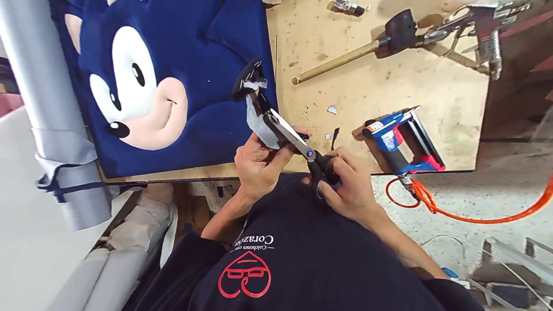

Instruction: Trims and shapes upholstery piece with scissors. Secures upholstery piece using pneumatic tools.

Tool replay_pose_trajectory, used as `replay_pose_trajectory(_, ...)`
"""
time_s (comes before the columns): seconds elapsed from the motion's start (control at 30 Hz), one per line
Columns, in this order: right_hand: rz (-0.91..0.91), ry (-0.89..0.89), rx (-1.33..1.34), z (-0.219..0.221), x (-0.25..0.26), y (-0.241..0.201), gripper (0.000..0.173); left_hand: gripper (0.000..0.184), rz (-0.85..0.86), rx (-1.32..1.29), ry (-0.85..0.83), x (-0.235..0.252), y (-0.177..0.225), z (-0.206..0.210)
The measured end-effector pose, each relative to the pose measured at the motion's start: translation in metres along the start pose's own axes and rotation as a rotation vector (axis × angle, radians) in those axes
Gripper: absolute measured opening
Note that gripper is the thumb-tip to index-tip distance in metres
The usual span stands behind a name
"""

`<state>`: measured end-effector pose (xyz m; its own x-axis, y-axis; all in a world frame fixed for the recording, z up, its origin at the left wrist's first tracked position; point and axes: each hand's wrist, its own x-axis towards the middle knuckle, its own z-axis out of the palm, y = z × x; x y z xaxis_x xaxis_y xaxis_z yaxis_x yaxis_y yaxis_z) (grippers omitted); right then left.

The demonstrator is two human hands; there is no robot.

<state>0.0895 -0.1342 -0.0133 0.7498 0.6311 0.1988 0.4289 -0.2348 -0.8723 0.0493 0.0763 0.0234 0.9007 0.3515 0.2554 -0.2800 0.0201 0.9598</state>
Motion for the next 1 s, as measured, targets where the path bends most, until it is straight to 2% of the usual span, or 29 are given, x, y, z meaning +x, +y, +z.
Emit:
replay_pose_trajectory(0.17, 0.036, -0.053, 0.062, 0.0, -0.002, 0.001, 0.04, 0.032, -0.027, 0.008, -0.006, 0.0, 0.001, -0.002)
replay_pose_trajectory(0.33, 0.042, -0.062, -0.011, -0.002, -0.003, 0.002, 0.042, 0.034, -0.116, -0.029, -0.082, 0.005, 0.003, -0.007)
replay_pose_trajectory(0.47, 0.044, -0.104, -0.097, -0.004, -0.001, 0.0, 0.036, 0.044, -0.157, -0.267, -0.218, 0.01, 0.004, -0.021)
replay_pose_trajectory(0.57, 0.028, -0.117, -0.1, -0.002, 0.0, 0.001, 0.035, 0.05, -0.213, -0.461, -0.2, 0.014, 0.01, -0.024)
replay_pose_trajectory(0.63, 0.022, -0.133, -0.084, 0.0, 0.001, 0.001, 0.036, 0.05, -0.203, -0.418, -0.129, 0.014, 0.011, -0.02)
replay_pose_trajectory(0.73, 0.036, -0.169, 0.085, 0.006, 0.002, 0.004, 0.041, 0.045, -0.196, -0.4, -0.046, 0.012, 0.012, -0.014)
replay_pose_trajectory(0.9, 0.151, -0.31, 0.453, 0.012, 0.0, 0.004, 0.036, 0.044, -0.27, -0.502, -0.025, 0.015, 0.013, -0.013)
replay_pose_trajectory(1.0, 0.146, -0.367, 0.609, 0.012, 0.001, 0.005, 0.033, 0.041, -0.321, -0.568, -0.019, 0.016, 0.014, -0.015)
